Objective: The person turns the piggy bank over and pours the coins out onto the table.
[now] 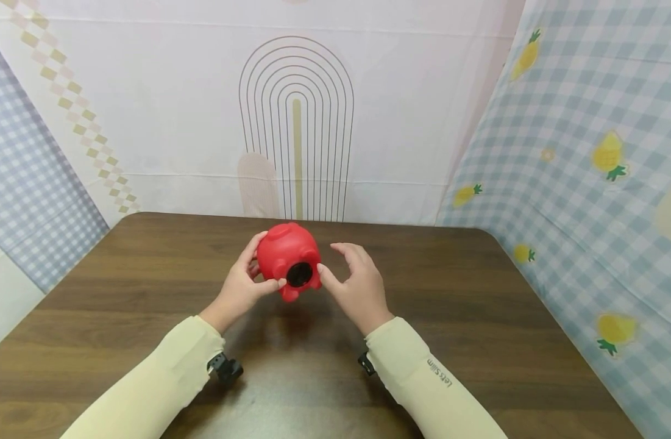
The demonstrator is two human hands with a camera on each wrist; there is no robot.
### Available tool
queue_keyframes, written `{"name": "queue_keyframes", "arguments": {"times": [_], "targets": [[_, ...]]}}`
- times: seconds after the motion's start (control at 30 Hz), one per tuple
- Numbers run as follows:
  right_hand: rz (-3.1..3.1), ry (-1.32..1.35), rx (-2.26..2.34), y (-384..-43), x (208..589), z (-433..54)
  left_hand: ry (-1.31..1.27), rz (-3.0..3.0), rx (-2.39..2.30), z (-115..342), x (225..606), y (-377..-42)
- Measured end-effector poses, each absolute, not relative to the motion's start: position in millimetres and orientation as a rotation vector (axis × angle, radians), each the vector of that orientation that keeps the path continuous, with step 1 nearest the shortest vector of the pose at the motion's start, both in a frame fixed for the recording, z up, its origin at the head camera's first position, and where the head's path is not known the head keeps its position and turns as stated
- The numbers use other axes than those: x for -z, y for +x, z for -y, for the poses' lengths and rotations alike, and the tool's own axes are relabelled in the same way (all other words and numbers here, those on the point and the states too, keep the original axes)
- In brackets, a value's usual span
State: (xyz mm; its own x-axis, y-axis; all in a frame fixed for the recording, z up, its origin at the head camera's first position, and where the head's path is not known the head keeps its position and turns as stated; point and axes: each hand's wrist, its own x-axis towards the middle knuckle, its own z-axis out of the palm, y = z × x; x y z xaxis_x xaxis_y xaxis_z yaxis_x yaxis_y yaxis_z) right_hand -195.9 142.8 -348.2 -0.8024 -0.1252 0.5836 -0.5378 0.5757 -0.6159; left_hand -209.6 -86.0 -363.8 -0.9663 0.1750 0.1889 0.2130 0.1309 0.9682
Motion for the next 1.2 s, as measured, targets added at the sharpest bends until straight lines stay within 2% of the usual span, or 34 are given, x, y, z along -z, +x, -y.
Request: {"name": "queue_keyframes", "arguments": {"times": [0.43, 1.2], "targets": [[2.188, 0.613, -0.748, -194.8, 350.8, -136.7, -0.311, 2.279, 2.016, 81.4, 364.2, -208.9], [2.106, 0.719, -0.547, -195.1, 356.5, -125.6, -0.262, 2.2, 2.056, 71.3, 364.7, -208.6]]}}
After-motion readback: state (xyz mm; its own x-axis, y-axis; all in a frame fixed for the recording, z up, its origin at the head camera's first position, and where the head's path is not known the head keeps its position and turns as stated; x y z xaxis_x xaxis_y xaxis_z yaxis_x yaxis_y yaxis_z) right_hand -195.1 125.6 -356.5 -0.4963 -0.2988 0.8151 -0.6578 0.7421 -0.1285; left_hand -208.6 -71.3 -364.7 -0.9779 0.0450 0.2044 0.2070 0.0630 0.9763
